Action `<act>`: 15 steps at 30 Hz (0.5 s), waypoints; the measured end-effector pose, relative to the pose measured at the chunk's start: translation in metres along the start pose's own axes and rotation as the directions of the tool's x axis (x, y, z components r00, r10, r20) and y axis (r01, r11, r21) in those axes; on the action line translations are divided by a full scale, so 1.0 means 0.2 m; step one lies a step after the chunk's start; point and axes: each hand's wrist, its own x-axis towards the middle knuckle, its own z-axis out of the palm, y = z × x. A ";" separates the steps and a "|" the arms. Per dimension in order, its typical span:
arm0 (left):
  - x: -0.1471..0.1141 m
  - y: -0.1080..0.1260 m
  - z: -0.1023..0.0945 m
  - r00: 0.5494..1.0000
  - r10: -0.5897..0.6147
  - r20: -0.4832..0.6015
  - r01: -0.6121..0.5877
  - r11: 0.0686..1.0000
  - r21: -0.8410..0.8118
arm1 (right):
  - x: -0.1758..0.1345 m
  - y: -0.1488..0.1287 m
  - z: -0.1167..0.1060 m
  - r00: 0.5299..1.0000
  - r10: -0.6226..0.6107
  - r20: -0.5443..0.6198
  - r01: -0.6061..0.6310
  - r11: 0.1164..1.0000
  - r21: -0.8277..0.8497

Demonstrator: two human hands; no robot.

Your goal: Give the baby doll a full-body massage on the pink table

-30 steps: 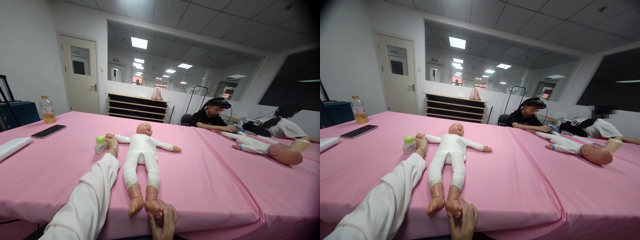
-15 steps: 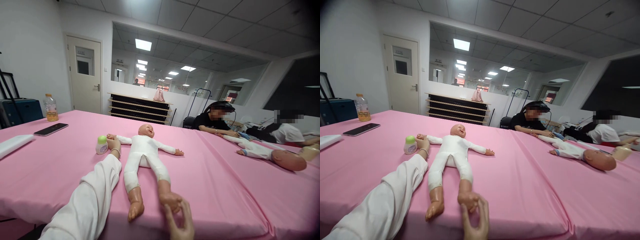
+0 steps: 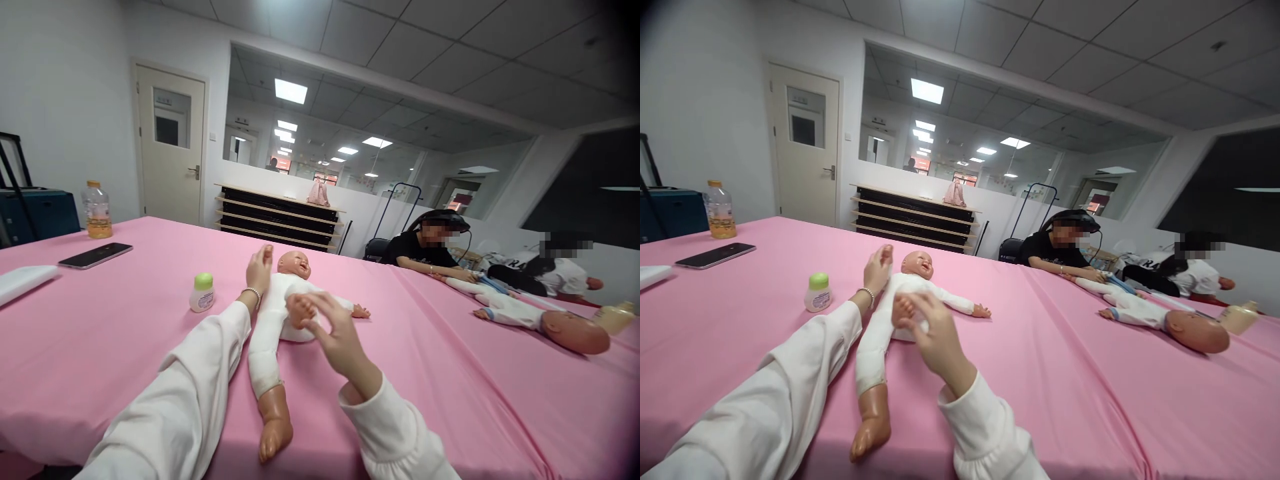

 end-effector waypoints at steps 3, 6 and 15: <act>-0.04 0.06 0.06 0.891 0.290 0.349 -0.330 0.942 0.058 | -0.08 -0.02 0.17 0.945 -0.194 0.264 0.240 0.958 -0.156; -0.09 0.07 0.09 0.756 0.388 0.527 -0.494 0.867 0.070 | -0.15 -0.03 0.24 0.910 -0.237 0.341 0.323 0.919 -0.225; -0.07 -0.10 0.05 0.988 0.005 0.154 0.003 0.999 -0.049 | -0.37 0.02 -0.04 0.945 0.148 -0.293 -0.143 0.989 0.041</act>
